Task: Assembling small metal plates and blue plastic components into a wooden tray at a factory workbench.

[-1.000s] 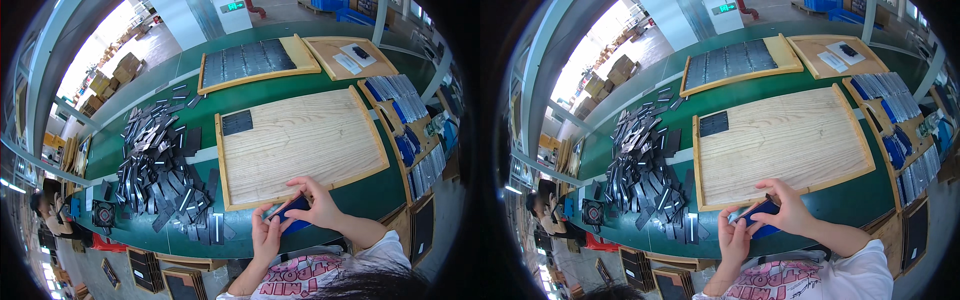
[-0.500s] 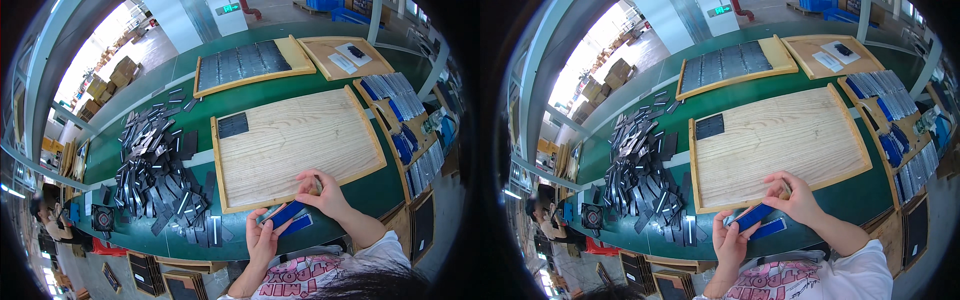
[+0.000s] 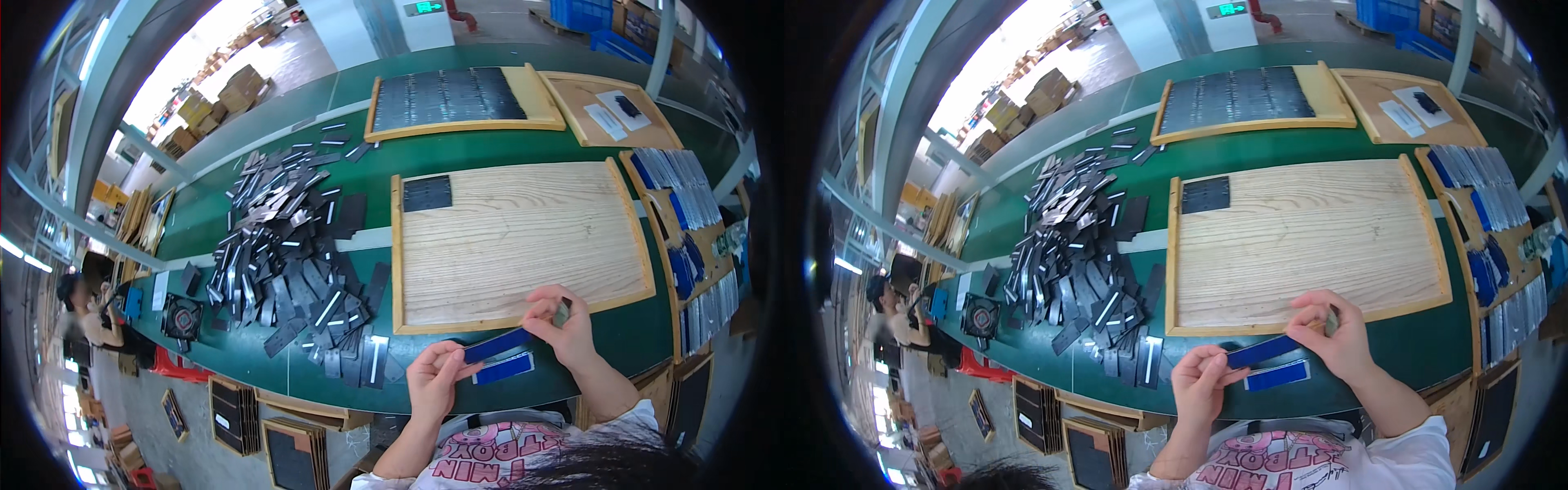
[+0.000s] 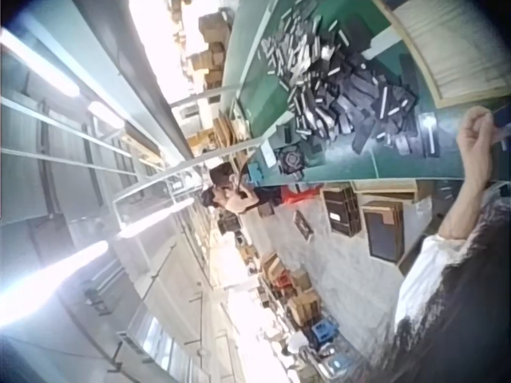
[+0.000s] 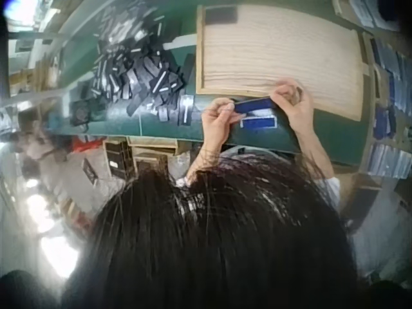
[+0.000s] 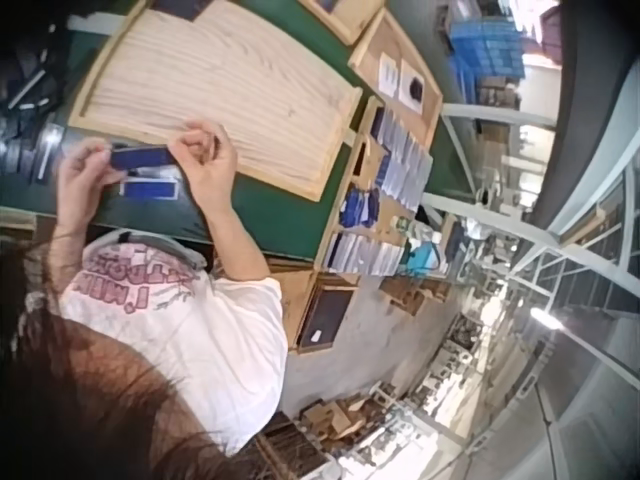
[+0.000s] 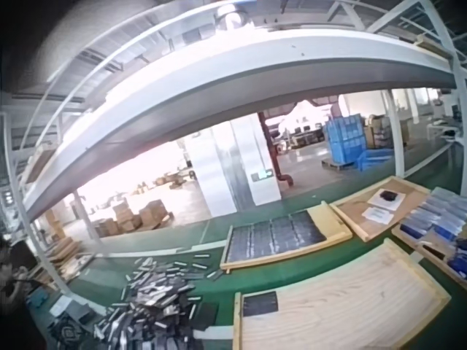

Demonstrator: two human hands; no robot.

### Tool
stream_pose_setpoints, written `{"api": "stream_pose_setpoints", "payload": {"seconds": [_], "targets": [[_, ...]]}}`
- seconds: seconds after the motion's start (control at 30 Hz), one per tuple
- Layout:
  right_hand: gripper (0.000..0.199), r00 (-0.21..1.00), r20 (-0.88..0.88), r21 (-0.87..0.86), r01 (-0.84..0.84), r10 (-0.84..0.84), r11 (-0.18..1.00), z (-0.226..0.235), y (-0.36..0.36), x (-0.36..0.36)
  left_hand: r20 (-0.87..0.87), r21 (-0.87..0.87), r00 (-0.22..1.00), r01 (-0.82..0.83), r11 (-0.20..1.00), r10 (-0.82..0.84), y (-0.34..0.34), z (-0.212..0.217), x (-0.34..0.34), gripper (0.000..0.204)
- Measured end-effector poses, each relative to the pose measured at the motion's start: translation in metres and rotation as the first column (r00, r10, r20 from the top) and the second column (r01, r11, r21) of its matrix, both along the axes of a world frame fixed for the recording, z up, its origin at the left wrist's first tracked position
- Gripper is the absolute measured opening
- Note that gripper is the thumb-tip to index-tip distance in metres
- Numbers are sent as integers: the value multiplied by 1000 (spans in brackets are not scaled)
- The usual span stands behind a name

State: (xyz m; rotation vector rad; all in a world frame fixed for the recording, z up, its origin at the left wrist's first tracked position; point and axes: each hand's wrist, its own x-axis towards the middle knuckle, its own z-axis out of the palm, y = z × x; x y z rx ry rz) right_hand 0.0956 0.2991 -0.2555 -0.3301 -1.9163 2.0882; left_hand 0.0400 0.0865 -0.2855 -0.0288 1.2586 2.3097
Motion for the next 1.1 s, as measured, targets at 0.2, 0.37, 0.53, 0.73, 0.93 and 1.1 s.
{"api": "stream_pose_setpoints", "payload": {"seconds": [0.2, 0.37, 0.53, 0.73, 0.93, 1.1], "targets": [[56, 870, -262, -60, -448, 419, 892, -13, -15, 0, 218, 501, 913, 199, 842, -346, -6, -12, -2, 16], [42, 907, -40, 456, -357, 419, 815, 21, 0, -35, -395, -437, 908, -52, 898, -140, -25, 20, -4, 36], [40, 970, -62, 880, -57, 233, 471, 11, 4, -122, -635, -737, 646, -671, 82, -423, -82, 11, -25, 36], [39, 984, -147, 919, 98, 100, 382, -25, 2, -200, -616, -751, 638, -652, 100, -462, -83, 4, -27, 35], [39, 976, -212, 920, 180, 57, 348, -42, 6, -232, -691, -722, 665, -615, 318, -283, -88, 4, -31, 21], [38, 967, -254, 908, 228, 29, 351, -46, 6, -238, -756, -595, 649, -626, 505, -86, -86, 16, -30, 18]]}}
